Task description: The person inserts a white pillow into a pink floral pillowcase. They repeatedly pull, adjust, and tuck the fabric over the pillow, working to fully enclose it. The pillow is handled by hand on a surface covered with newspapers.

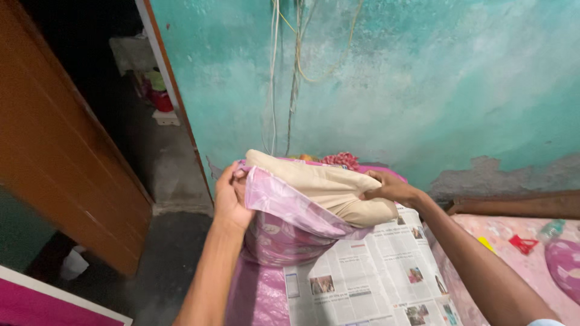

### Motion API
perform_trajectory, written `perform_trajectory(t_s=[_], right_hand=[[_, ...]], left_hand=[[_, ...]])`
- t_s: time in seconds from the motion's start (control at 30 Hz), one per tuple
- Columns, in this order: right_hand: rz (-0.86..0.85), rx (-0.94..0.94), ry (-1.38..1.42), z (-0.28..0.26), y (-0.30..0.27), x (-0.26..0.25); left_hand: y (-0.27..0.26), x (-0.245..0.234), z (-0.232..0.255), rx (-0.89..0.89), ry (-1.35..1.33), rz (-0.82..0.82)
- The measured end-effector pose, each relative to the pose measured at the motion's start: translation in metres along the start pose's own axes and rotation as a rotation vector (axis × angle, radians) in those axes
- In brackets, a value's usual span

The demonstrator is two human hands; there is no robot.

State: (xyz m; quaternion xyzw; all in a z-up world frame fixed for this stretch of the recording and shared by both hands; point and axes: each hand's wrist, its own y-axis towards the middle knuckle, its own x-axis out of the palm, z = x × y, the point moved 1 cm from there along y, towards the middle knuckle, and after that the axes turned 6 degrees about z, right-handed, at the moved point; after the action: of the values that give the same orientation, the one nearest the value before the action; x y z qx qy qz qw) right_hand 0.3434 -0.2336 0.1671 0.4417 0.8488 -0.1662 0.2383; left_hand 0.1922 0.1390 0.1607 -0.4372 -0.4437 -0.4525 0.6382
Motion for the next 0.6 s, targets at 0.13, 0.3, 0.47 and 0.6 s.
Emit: perform_trajectory(t_s=[0.13,0.3,0.47,0.6], right_hand=[[-0.106,0.027,-0.062,-0.018,-0.002,0.009],[-0.085,-0.003,-0.368,-0.061,0.035,0.038],[-0.204,-0.386,-0.379,-0.102,0.06,0.078],[-0.091,-0.486,-0.612,-0.106,0.059,0.129]], left_hand=[[0.022,0.013,-0.018,-0.022,-0.002,-0.061],[0.073,0.007,-0.05,0.021,0.01,-0.035],[0.088,-0.01,-0.047,-0.002,0.101,0.027],[0.089,0.006,-0.037,0.059,0.013,0.01]])
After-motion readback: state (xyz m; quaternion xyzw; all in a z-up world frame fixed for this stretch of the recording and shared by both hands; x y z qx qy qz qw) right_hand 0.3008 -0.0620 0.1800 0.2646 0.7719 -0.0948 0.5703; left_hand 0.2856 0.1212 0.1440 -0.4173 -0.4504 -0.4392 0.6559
